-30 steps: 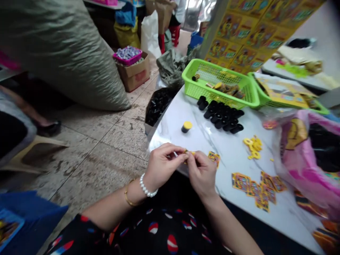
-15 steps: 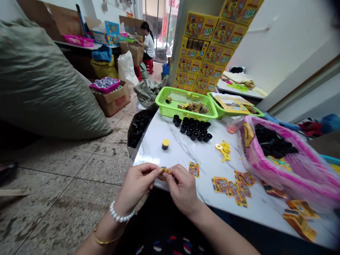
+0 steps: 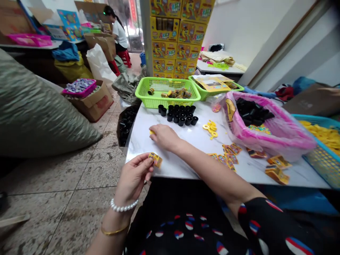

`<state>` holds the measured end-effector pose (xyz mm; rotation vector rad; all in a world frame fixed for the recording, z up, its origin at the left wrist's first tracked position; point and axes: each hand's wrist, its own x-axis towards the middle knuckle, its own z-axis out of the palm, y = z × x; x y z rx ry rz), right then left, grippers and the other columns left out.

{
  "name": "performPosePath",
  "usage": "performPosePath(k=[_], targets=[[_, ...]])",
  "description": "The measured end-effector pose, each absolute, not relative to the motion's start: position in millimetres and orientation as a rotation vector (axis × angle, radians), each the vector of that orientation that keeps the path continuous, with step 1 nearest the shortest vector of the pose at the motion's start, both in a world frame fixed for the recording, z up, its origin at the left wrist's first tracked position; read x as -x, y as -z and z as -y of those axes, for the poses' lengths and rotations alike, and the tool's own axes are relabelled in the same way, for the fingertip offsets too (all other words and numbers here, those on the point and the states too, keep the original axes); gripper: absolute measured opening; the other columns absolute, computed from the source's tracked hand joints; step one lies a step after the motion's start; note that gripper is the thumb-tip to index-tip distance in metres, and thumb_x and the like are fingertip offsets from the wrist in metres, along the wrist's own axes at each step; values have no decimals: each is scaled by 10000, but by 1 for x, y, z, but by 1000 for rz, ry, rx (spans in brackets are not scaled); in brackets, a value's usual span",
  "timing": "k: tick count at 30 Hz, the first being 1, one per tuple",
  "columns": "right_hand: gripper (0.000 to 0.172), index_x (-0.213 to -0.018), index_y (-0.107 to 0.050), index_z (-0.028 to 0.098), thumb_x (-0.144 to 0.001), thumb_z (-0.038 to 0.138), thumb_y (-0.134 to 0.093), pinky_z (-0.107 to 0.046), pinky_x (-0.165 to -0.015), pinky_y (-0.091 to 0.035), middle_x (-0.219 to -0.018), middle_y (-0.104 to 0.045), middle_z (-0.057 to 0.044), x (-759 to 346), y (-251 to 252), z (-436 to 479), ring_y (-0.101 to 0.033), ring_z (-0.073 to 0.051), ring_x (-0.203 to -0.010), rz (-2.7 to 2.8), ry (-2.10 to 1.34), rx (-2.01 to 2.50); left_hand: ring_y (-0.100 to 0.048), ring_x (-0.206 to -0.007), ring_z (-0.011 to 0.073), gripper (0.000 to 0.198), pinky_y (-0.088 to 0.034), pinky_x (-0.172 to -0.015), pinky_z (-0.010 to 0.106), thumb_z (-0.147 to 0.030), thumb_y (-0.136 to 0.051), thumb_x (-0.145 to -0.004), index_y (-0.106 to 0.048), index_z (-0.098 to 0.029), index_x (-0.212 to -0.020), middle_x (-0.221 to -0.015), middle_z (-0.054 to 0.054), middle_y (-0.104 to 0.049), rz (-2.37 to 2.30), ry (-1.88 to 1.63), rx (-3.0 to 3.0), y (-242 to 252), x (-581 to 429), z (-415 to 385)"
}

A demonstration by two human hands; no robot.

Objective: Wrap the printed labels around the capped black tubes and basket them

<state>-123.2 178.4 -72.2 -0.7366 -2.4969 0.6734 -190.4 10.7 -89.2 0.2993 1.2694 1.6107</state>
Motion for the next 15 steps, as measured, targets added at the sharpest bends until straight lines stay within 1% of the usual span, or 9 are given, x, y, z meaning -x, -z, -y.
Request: performPosePath(k=[2, 3, 6, 8, 9, 11, 12, 15], targets=[[236, -1045, -720, 123, -817, 110, -662, -421, -965, -488, -1087, -719, -160, 126, 75, -184, -660, -289, -1039, 2496, -749, 754, -569, -512, 60, 318, -388, -360, 95, -204, -889, -593, -713, -93, -833, -684, 28, -695, -1258, -1588, -302, 86, 192, -13], [218, -1028, -722, 127, -820, 118, -657, -407, -949, -502, -1045, -733, -142, 124, 75, -186, -674, -274, -1004, 2460, -777, 766, -588, -533, 69, 286, -396, -357, 97, -191, -883, -602, -710, -86, -804, -706, 40, -704, -1253, -1576, -304, 83, 194, -16], [292, -1156, -669, 138, -873, 170, -602, -361, -919, -533, -1101, -731, -112, 101, 67, -189, -688, -222, -985, 2318, -827, 800, -644, -582, 95, 170, -352, -299, 99, -163, -820, -693, -707, -66, -777, -858, 104, -743, -1224, -1545, -311, 71, 205, -33], [327, -1222, -628, 140, -918, 242, -561, -345, -852, -567, -1091, -734, -104, 77, 57, -194, -707, -195, -915, 2128, -990, 801, -672, -611, 98, 96, -314, -269, 95, -138, -745, -778, -715, -61, -826, -995, 134, -745, -1173, -1527, -324, 61, 212, -55], [326, -1203, -638, 142, -917, 286, -576, -346, -818, -578, -1057, -740, -98, 64, 50, -198, -713, -189, -865, 1972, -1153, 772, -672, -602, 90, 73, -302, -262, 92, -125, -708, -811, -716, -59, -843, -1011, 137, -743, -1141, -1517, -340, 55, 214, -69], [307, -1119, -686, 164, -875, 346, -650, -338, -771, -583, -995, -745, -73, 40, 37, -207, -705, -174, -791, 1685, -1401, 672, -640, -536, 66, 76, -292, -258, 87, -106, -657, -853, -711, -56, -834, -926, 123, -743, -1074, -1493, -394, 43, 214, -102], [296, -1081, -708, 176, -846, 354, -691, -329, -757, -580, -977, -743, -62, 28, 32, -213, -694, -167, -780, 1588, -1457, 624, -615, -499, 56, 84, -289, -256, 87, -100, -648, -859, -706, -55, -820, -861, 109, -735, -1044, -1478, -428, 37, 211, -119], [274, -1023, -743, 198, -794, 348, -758, -289, -746, -557, -943, -738, -36, 1, 19, -230, -662, -149, -790, 1488, -1400, 578, -562, -434, 40, 64, -278, -247, 91, -84, -652, -851, -693, -60, -808, -761, 70, -701, -950, -1408, -513, 26, 193, -166]])
